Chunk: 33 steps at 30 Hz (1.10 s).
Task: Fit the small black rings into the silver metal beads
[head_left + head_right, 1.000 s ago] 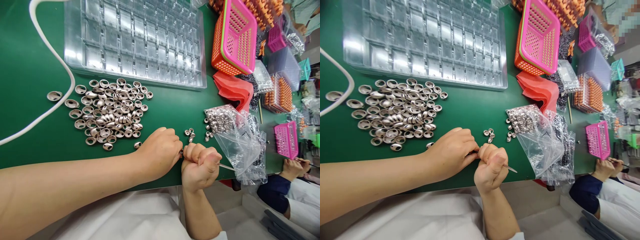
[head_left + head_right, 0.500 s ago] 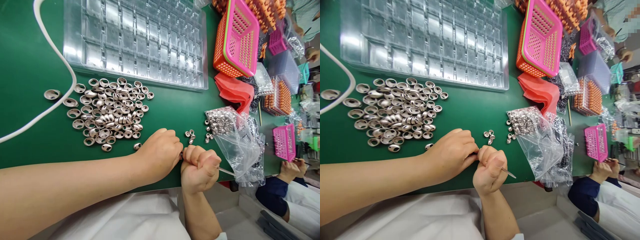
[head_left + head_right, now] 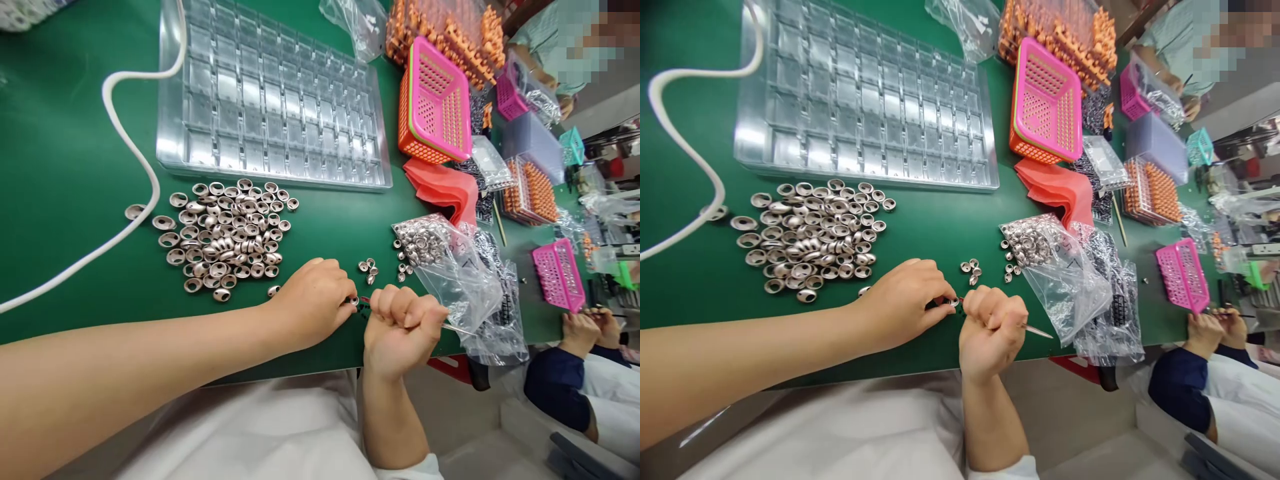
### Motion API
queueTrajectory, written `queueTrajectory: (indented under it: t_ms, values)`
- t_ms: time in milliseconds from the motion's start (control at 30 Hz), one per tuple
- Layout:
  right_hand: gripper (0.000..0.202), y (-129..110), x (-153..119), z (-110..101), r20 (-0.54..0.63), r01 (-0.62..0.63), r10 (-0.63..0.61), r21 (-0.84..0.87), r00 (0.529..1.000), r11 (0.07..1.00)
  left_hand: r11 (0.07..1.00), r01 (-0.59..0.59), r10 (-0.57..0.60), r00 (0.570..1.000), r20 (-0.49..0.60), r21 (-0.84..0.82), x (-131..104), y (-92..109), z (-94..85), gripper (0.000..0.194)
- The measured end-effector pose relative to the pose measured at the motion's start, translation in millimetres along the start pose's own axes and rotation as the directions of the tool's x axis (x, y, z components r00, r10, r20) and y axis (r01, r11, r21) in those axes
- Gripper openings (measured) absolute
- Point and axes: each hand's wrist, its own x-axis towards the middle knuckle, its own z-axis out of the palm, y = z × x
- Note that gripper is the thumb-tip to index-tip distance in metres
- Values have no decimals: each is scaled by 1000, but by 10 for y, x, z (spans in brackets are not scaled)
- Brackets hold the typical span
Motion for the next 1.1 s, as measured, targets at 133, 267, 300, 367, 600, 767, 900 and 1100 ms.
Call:
queueTrajectory:
  t_ms: [133, 267, 300, 367, 600, 767, 900, 1100]
  values:
    - [44, -183, 59, -149, -12, -9, 10, 51, 1000, 999, 994, 1, -7, 999, -51, -110, -23, -16, -12, 4]
    - [29, -276, 59, -363, 10, -63, 63, -11, 998, 998, 966, -62, 18, 984, -175, -250, -57, -32, 63, 7]
    - [23, -274, 43, -409, 14, -92, 92, -41, 996, 995, 954, -73, 16, 981, -193, -292, -63, -27, 82, 7]
    - [16, -248, 0, -483, 6, -159, 160, -98, 987, 982, 930, -62, -12, 980, -199, -363, -70, -3, 95, 8]
    - [26, -161, -118, -631, -84, -281, 270, -201, 959, 938, 886, 77, -133, 987, -91, -458, -55, 110, -39, 9]
    - [42, -132, -170, -685, -106, -318, 301, -251, 948, 914, 871, 99, -158, 984, -85, -481, -58, 103, -31, 10]
    - [71, -94, -215, -679, -96, -251, 233, -305, 968, 919, 866, 110, -171, 982, -81, -487, -70, 90, -3, 11]
    - [53, -42, -206, -707, 41, -129, 148, -304, 988, 944, 867, 81, -156, 981, -113, -491, -71, 67, 36, 11]
